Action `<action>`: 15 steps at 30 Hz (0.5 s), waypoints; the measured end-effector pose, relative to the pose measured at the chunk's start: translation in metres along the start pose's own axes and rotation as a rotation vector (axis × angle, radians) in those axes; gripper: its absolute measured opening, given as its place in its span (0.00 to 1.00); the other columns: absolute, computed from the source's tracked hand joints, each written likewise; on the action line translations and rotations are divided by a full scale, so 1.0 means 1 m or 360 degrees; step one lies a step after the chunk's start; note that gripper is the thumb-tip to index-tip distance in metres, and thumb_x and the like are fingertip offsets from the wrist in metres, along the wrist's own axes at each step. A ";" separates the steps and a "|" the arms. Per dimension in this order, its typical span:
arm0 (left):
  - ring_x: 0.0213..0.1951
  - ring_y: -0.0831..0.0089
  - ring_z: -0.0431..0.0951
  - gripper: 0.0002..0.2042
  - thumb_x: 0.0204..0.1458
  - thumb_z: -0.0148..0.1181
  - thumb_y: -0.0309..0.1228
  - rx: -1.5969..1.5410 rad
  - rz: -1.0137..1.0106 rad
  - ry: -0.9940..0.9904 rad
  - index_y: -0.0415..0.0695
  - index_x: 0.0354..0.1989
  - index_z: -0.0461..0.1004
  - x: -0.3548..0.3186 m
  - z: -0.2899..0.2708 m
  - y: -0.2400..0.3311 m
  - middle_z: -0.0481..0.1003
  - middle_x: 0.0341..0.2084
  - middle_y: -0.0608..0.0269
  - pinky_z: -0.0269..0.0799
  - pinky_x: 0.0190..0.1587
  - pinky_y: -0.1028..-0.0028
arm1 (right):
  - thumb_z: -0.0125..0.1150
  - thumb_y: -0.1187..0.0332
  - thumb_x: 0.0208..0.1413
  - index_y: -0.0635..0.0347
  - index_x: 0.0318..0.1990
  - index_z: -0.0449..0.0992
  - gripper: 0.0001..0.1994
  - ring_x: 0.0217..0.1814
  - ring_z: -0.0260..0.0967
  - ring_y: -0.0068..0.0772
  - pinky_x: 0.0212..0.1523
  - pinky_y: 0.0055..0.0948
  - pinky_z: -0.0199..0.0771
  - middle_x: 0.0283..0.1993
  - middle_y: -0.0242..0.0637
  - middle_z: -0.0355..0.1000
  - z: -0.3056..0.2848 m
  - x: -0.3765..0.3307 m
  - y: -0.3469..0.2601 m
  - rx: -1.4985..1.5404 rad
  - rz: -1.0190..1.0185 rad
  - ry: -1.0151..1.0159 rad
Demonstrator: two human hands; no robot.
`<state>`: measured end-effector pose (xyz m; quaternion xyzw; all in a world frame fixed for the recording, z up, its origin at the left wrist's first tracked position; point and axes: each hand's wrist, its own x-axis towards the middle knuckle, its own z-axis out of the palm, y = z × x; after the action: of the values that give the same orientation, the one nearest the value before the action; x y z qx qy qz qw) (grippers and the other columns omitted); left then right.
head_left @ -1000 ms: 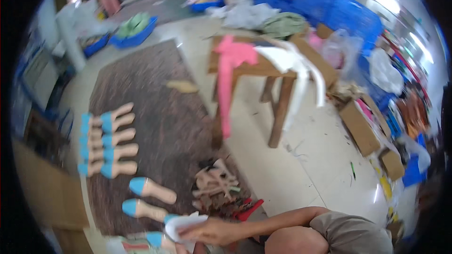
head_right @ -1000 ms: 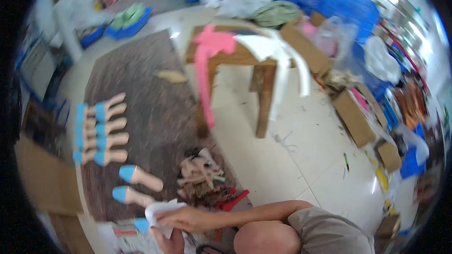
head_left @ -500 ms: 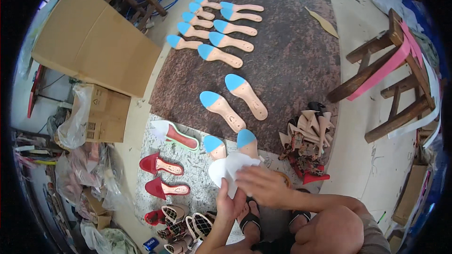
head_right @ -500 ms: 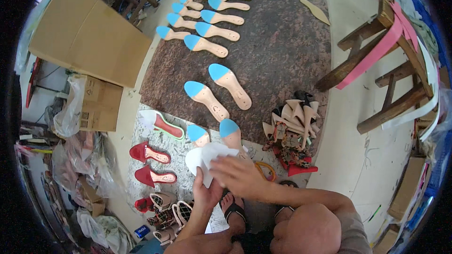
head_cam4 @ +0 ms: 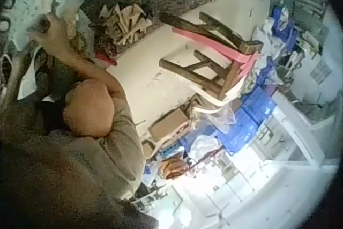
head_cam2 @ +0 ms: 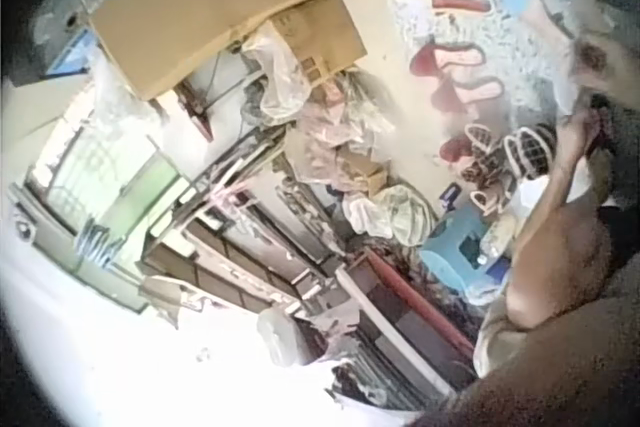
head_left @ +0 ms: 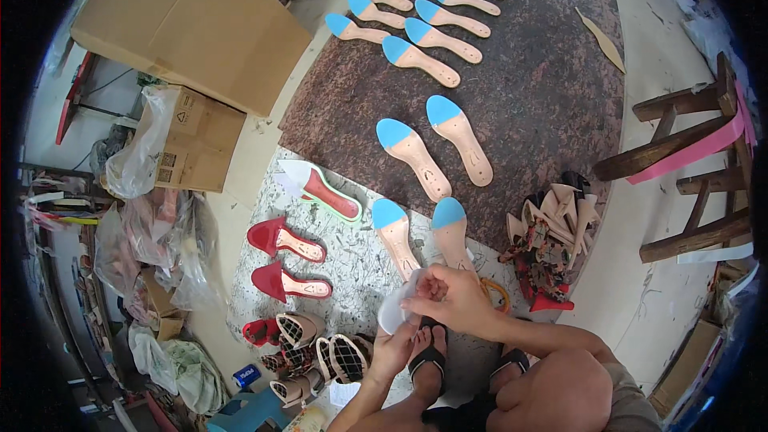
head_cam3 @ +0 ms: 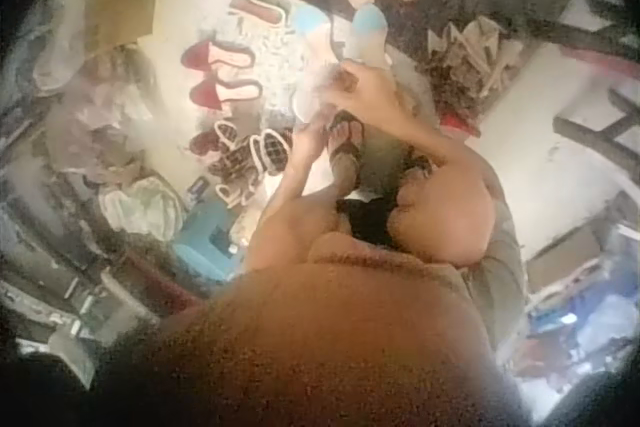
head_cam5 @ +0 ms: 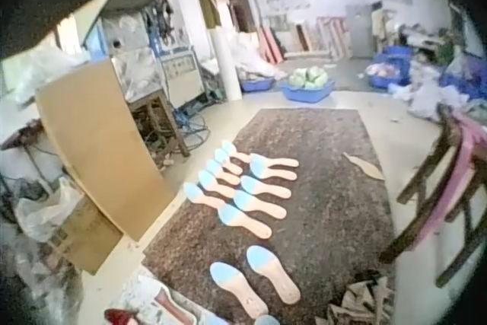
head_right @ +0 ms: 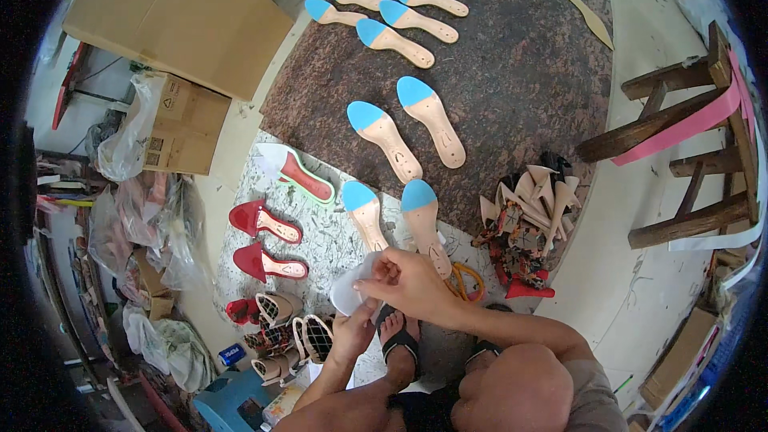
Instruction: The person sits on the floor in a workshop and assembles shoe soles by hand. They apply white adhesive strips to the bottom of beige shoe soles, using scissors to cut the strips to size. The person handles multiple soles, placing finished ones on a nearby pile.
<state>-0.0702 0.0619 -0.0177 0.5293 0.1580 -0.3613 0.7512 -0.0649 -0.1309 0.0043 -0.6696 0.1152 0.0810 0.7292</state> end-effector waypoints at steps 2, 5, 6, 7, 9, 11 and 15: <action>0.56 0.69 0.70 0.25 0.57 0.58 0.26 0.0022 0.0045 -0.0121 0.40 0.64 0.60 -0.002 -0.002 -0.002 0.70 0.54 0.57 0.65 0.58 0.68 | 0.68 0.66 0.54 0.68 0.37 0.77 0.12 0.31 0.70 0.18 0.32 0.22 0.72 0.30 0.33 0.75 0.000 0.000 -0.008 0.0047 0.0006 0.0039; 0.58 0.67 0.69 0.26 0.58 0.58 0.27 -0.0280 0.0063 -0.0250 0.40 0.64 0.60 -0.003 -0.004 0.004 0.69 0.55 0.57 0.63 0.61 0.65 | 0.67 0.66 0.55 0.69 0.36 0.76 0.12 0.32 0.71 0.20 0.35 0.24 0.73 0.31 0.35 0.74 -0.001 -0.003 0.001 0.0233 -0.0053 0.0038; 0.60 0.66 0.67 0.26 0.58 0.58 0.28 -0.0296 0.0073 -0.0218 0.39 0.65 0.59 -0.003 0.000 0.007 0.68 0.56 0.56 0.61 0.63 0.64 | 0.67 0.67 0.55 0.69 0.37 0.76 0.12 0.33 0.71 0.20 0.35 0.24 0.73 0.31 0.35 0.74 -0.002 -0.004 0.005 0.0316 -0.0085 0.0029; 0.60 0.66 0.67 0.26 0.58 0.58 0.28 -0.0268 0.0095 -0.0209 0.39 0.64 0.59 -0.002 0.004 0.008 0.68 0.57 0.56 0.61 0.63 0.63 | 0.66 0.67 0.55 0.69 0.37 0.76 0.11 0.34 0.71 0.20 0.35 0.24 0.73 0.32 0.35 0.74 -0.003 -0.006 0.006 0.0319 -0.0084 0.0011; 0.61 0.65 0.66 0.26 0.59 0.57 0.29 -0.0217 0.0129 -0.0210 0.38 0.64 0.59 0.001 0.010 0.007 0.68 0.57 0.55 0.60 0.64 0.63 | 0.66 0.69 0.55 0.69 0.37 0.76 0.10 0.36 0.71 0.20 0.36 0.23 0.73 0.35 0.35 0.74 -0.009 -0.010 0.004 0.0313 -0.0080 -0.0007; 0.60 0.65 0.67 0.24 0.59 0.56 0.29 -0.0125 0.0164 -0.0158 0.37 0.63 0.60 0.002 0.013 0.004 0.68 0.57 0.55 0.60 0.64 0.64 | 0.65 0.70 0.56 0.69 0.37 0.76 0.09 0.37 0.71 0.21 0.37 0.23 0.73 0.36 0.35 0.73 -0.008 -0.010 0.011 0.0415 -0.0120 0.0010; 0.55 0.66 0.72 0.21 0.61 0.55 0.29 0.0033 0.0299 -0.0011 0.35 0.61 0.63 0.004 0.025 0.003 0.70 0.55 0.54 0.65 0.60 0.66 | 0.61 0.69 0.57 0.68 0.37 0.74 0.09 0.37 0.69 0.23 0.36 0.24 0.71 0.36 0.37 0.71 -0.008 -0.012 0.014 0.0215 -0.0232 0.0051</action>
<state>-0.0693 0.0387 -0.0086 0.5483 0.1013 -0.2928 0.7768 -0.0808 -0.1369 -0.0065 -0.6267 0.0830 0.0093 0.7747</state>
